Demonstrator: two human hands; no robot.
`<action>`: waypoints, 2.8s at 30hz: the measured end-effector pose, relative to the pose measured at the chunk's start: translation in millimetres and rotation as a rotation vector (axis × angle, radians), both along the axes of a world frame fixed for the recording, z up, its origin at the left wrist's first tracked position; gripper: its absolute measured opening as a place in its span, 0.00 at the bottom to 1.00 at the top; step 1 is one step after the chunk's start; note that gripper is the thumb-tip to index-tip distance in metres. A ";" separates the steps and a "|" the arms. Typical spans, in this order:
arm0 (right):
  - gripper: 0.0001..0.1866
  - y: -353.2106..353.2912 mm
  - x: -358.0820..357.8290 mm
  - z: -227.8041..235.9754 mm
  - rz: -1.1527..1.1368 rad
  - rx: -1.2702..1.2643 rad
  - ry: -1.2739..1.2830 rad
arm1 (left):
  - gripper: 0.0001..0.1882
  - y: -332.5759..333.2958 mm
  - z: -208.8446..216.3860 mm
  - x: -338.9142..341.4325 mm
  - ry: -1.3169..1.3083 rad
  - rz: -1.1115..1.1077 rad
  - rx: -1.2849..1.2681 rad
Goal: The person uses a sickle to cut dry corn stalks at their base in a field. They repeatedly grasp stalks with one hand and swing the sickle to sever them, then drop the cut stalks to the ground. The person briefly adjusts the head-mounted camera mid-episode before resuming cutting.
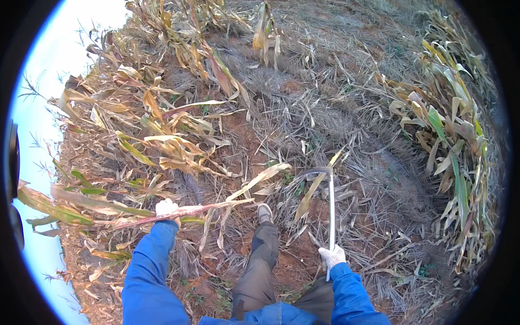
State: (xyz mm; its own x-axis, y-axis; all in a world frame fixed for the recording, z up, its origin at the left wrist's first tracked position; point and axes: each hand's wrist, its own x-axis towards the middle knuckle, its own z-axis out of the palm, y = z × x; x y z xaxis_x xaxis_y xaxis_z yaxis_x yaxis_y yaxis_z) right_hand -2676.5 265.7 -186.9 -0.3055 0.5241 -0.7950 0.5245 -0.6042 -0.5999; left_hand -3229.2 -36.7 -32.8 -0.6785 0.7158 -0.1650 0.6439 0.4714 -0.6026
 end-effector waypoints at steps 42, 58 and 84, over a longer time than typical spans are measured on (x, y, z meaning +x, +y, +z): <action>0.28 -27.6 -131.0 -142.2 0.204 -0.321 -0.185 | 0.35 111.6 -2.1 -142.1 -0.492 0.116 -0.220; 0.15 -229.4 376.0 120.0 -1.461 -0.055 -0.370 | 0.50 606.1 219.7 533.4 -0.767 -0.969 0.243; 0.18 44.2 189.2 232.3 -0.456 0.220 -0.126 | 0.18 415.4 278.1 388.5 -2.560 -0.832 -0.657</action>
